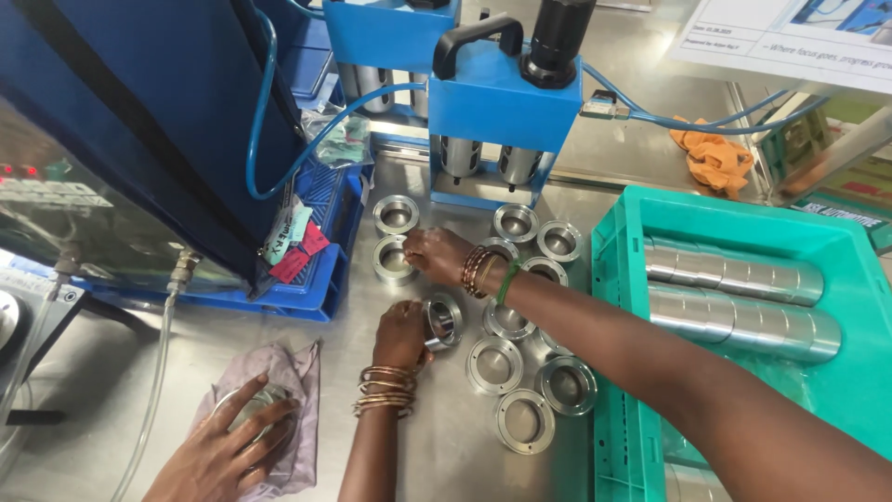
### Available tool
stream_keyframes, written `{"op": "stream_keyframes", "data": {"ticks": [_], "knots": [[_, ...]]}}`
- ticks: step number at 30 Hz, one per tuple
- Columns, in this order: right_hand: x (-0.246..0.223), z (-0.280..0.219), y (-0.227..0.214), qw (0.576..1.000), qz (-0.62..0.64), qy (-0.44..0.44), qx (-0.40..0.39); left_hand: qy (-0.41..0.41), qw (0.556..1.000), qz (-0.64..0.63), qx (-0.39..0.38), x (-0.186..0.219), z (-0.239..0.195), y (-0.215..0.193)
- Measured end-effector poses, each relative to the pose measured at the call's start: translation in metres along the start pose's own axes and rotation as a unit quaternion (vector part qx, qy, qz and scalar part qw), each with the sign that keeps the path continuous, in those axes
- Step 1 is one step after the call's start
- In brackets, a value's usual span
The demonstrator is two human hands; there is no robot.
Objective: Sorting and assembling metal rings and cylinders on a workbench in an industrial setting.
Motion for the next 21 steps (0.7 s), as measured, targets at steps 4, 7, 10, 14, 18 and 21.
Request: {"op": "stream_keyframes", "data": {"ticks": [4,7,10,14,18,21], "knots": [[0.026,0.014,0.010,0.994,-0.039,0.040,-0.092,0.208,0.892,0.262,0.304,0.030,-0.052,0.009],[0.069,0.023,0.023,0.999,-0.008,0.031,-0.044,0.130,0.876,0.349,0.307,0.041,-0.070,0.014],[0.072,0.024,0.028,0.999,0.021,0.005,0.048,0.129,0.875,0.332,0.326,0.038,-0.078,0.015],[0.054,0.028,0.016,0.995,0.022,0.054,0.081,0.162,0.865,0.320,0.351,0.036,-0.064,0.014],[0.056,0.030,0.021,0.995,-0.001,0.082,0.064,0.157,0.853,0.325,0.377,0.035,-0.035,0.012],[0.064,0.035,0.024,0.997,-0.038,0.039,0.061,0.199,0.841,0.300,0.404,0.031,-0.022,0.007]]}}
Point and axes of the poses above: each hand's wrist, its own z-axis towards the middle knuckle, its own y-axis out of the palm, x = y × z, the point moved 2 cm from there along z, towards the middle knuckle, and after that the axes turned 15 degrees about -y, right-handed, at the moved point
